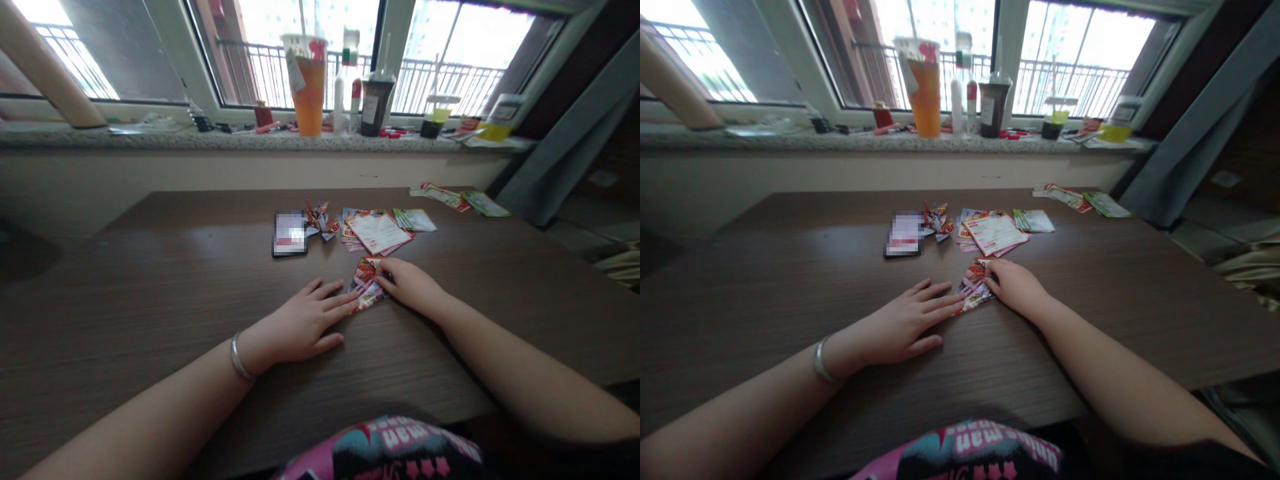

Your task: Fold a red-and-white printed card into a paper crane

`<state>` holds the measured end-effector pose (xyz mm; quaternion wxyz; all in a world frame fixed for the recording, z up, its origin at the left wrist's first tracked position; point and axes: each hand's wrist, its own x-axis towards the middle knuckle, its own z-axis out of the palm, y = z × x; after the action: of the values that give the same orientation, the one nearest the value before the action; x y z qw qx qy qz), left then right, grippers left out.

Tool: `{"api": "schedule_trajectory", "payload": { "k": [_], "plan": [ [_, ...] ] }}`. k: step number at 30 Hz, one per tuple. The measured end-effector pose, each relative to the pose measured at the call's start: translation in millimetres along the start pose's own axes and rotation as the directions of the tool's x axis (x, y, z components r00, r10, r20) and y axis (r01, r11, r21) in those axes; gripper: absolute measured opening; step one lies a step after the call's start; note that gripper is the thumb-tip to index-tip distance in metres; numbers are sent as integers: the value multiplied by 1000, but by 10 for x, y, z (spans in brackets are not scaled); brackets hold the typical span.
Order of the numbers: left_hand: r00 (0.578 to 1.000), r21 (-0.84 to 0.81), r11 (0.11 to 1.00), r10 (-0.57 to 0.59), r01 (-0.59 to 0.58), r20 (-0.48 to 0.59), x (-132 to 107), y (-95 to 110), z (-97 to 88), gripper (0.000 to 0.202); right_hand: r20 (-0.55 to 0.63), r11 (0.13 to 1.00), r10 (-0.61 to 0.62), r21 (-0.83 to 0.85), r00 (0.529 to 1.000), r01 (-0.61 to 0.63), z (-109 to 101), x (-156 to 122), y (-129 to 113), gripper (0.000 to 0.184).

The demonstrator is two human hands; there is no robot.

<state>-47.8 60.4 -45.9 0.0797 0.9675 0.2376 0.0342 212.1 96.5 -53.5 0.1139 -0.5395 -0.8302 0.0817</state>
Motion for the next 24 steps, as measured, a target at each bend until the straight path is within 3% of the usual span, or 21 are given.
{"api": "schedule_trajectory", "payload": {
  "k": [5, 14, 24],
  "plan": [
    [999, -4, 999, 34, -34, -15, -1, 5, -15, 58, 25, 997, 58, -60, 998, -57, -36, -14, 19, 18],
    [996, -16, 998, 67, -68, -59, 11, -9, -41, 53, 28, 999, 33, -38, 999, -32, -29, -4, 44, 17],
    [994, -38, 999, -8, 4, -112, -21, -63, -29, 50, -11, 999, 39, 7, 999, -39, -47, 0, 61, 13]
  ]
}}
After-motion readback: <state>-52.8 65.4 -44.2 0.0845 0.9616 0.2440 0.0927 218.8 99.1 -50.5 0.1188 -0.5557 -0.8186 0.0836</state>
